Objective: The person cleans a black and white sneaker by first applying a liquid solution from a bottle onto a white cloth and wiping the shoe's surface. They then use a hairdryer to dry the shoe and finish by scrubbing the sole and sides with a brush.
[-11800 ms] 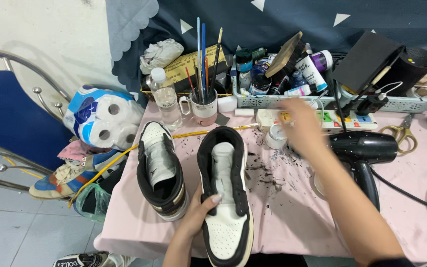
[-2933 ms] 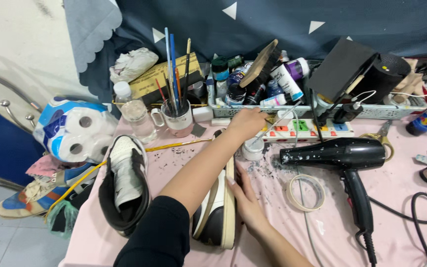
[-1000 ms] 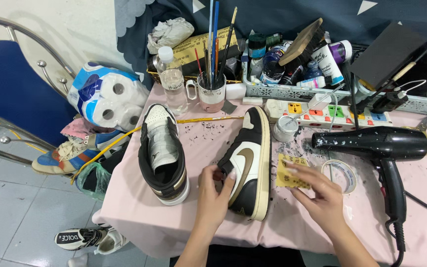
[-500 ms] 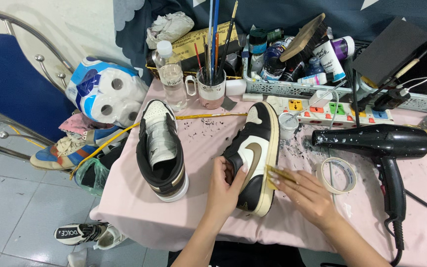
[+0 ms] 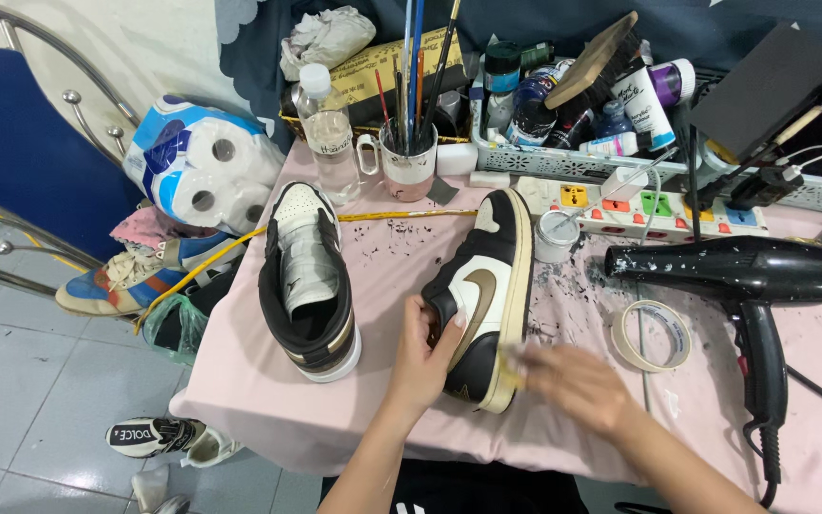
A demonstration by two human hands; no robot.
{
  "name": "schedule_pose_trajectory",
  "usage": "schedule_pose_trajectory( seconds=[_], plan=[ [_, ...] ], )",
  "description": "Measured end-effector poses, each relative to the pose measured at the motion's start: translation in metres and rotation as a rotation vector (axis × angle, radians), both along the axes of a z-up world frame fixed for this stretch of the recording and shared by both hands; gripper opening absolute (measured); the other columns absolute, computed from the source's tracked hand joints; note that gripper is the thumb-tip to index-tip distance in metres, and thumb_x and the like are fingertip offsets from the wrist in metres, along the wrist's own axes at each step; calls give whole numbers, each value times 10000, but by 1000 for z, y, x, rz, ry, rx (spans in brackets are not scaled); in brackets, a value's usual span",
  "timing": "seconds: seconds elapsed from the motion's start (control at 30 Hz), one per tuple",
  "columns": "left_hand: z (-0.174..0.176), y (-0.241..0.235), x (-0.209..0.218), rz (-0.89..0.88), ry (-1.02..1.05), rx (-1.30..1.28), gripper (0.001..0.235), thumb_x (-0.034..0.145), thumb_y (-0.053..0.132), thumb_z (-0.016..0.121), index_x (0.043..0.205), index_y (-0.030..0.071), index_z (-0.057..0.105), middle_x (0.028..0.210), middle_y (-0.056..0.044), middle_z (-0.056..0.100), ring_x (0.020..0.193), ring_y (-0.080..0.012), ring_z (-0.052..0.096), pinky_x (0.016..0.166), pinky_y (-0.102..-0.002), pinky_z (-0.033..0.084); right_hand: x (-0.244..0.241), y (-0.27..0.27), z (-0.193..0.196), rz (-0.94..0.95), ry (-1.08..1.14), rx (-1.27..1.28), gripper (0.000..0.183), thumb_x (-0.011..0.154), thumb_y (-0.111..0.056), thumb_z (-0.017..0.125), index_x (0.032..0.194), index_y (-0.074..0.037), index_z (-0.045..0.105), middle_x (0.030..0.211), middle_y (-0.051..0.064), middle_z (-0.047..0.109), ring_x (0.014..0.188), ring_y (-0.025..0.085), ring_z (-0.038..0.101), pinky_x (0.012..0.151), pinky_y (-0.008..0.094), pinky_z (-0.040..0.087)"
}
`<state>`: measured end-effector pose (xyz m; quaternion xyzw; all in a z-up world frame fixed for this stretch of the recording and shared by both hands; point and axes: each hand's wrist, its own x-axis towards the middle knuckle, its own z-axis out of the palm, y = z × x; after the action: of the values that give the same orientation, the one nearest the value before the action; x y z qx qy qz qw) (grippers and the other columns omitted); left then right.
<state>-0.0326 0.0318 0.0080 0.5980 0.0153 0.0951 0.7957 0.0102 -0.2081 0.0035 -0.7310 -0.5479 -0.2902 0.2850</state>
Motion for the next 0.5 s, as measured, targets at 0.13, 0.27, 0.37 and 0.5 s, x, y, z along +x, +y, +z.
schedule_pose_trajectory(
  seconds=[0.13, 0.27, 0.37, 0.5],
  plan=[
    [-7, 1, -2, -7, 4, 9, 290, 1027, 127, 628, 1189, 12, 417, 1131, -140, 649, 1032, -130, 584, 931, -280, 486, -2, -1, -5, -102, 64, -317, 254, 831, -123, 709, 1065, -214, 748, 1116, 73, 808, 1043, 263, 755, 869, 397, 629],
    [-7, 4, 3, -17, -7, 11, 306, 1016, 126, 620, 1213, 25, 409, 1152, -131, 650, 1050, -130, 592, 935, -279, 486, 4, -3, 9, 82, 64, -152, 248, 862, -79, 664, 1093, -58, 751, 1099, 162, 776, 1008, 277, 748, 825, 397, 632],
    [-9, 3, -1, -24, 18, 13, 303, 1019, 125, 619, 1209, 30, 403, 1151, -141, 673, 1037, -134, 602, 922, -279, 492, -2, -4, 12, -44, 11, -53, 172, 934, -121, 677, 1092, -55, 685, 1133, 122, 736, 1111, 303, 742, 941, 480, 603],
    [-5, 5, 5, -43, 22, -22, 305, 1016, 121, 611, 1226, 45, 404, 1166, -139, 675, 1047, -120, 595, 919, -274, 502, 4, 1, 15, 95, 176, -275, 234, 848, -106, 724, 1074, -45, 739, 1169, 233, 751, 1048, 353, 739, 891, 494, 607]
  ],
)
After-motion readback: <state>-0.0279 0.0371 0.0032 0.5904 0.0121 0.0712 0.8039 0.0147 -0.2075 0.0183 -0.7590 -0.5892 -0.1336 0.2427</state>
